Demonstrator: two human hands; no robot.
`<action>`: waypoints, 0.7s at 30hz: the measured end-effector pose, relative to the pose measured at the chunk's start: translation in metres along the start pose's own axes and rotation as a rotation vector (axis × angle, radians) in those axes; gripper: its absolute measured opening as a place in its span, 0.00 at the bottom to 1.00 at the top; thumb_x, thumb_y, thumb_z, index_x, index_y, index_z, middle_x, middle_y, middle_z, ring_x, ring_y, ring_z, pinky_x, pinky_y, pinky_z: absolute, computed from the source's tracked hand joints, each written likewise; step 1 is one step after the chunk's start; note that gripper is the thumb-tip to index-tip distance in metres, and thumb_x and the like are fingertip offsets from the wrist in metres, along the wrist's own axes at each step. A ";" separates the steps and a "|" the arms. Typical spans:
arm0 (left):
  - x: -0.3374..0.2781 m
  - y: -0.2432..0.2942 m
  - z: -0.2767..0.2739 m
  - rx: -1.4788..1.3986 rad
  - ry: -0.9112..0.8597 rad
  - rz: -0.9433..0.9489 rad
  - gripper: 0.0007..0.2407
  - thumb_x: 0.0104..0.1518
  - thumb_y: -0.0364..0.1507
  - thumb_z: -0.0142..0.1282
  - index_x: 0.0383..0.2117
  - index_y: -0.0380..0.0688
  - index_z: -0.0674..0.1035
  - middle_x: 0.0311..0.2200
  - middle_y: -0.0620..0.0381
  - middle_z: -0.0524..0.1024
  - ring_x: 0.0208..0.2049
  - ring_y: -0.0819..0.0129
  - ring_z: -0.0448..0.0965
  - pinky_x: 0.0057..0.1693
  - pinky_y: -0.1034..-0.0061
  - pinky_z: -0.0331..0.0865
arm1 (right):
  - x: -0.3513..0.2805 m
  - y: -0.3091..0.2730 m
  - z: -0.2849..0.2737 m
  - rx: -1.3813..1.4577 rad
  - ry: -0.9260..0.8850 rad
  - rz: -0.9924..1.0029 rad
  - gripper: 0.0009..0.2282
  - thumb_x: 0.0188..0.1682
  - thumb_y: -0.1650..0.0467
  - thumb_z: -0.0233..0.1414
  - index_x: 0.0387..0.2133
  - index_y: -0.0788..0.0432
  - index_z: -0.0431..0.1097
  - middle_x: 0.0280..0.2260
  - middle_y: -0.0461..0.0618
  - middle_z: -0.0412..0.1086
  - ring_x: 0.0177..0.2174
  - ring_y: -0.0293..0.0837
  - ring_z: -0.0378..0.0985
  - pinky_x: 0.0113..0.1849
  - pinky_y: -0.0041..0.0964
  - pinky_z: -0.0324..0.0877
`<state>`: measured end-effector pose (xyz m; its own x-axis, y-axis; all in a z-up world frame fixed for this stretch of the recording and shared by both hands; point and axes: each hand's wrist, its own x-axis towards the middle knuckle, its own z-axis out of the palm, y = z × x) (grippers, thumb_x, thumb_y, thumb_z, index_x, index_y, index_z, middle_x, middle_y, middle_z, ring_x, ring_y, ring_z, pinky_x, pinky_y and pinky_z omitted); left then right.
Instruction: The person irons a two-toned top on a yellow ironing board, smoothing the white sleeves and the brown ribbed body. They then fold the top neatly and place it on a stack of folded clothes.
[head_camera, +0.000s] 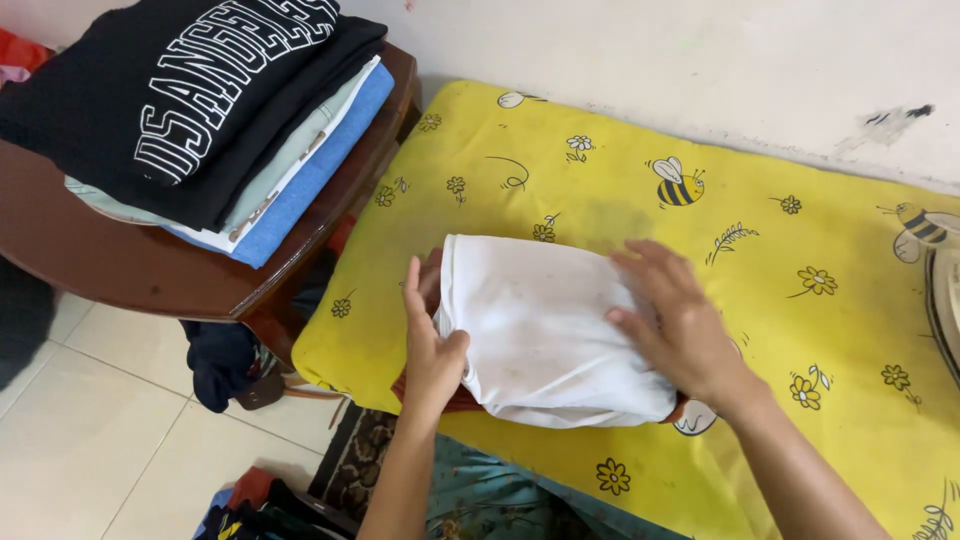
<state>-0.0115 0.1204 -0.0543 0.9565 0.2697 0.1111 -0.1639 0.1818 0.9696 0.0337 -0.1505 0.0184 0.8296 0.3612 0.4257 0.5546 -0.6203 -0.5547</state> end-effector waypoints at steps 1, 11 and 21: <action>-0.002 0.017 0.008 0.416 0.050 0.113 0.46 0.41 0.11 0.48 0.74 0.44 0.45 0.67 0.28 0.50 0.68 0.32 0.52 0.66 0.42 0.55 | -0.007 0.003 0.016 -0.207 -0.112 -0.067 0.22 0.51 0.59 0.52 0.57 0.53 0.69 0.56 0.58 0.67 0.59 0.64 0.65 0.56 0.63 0.63; -0.008 0.059 0.067 1.441 -1.163 0.218 0.63 0.44 0.60 0.71 0.69 0.58 0.23 0.74 0.49 0.15 0.73 0.44 0.15 0.66 0.26 0.24 | -0.015 0.022 0.018 -0.060 -0.267 -0.198 0.22 0.53 0.64 0.51 0.60 0.60 0.65 0.63 0.60 0.62 0.65 0.60 0.56 0.64 0.56 0.47; -0.011 0.024 0.040 1.450 -1.009 0.477 0.56 0.48 0.65 0.60 0.73 0.48 0.37 0.74 0.48 0.27 0.73 0.46 0.23 0.64 0.25 0.31 | -0.069 0.034 0.018 -0.352 -0.219 -0.440 0.43 0.35 0.59 0.65 0.68 0.49 0.55 0.70 0.59 0.49 0.70 0.64 0.46 0.66 0.64 0.44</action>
<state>-0.0163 0.0842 -0.0239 0.7491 -0.6601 -0.0556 -0.6458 -0.7464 0.1608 -0.0031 -0.1839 -0.0428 0.5417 0.7480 0.3835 0.8253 -0.5599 -0.0737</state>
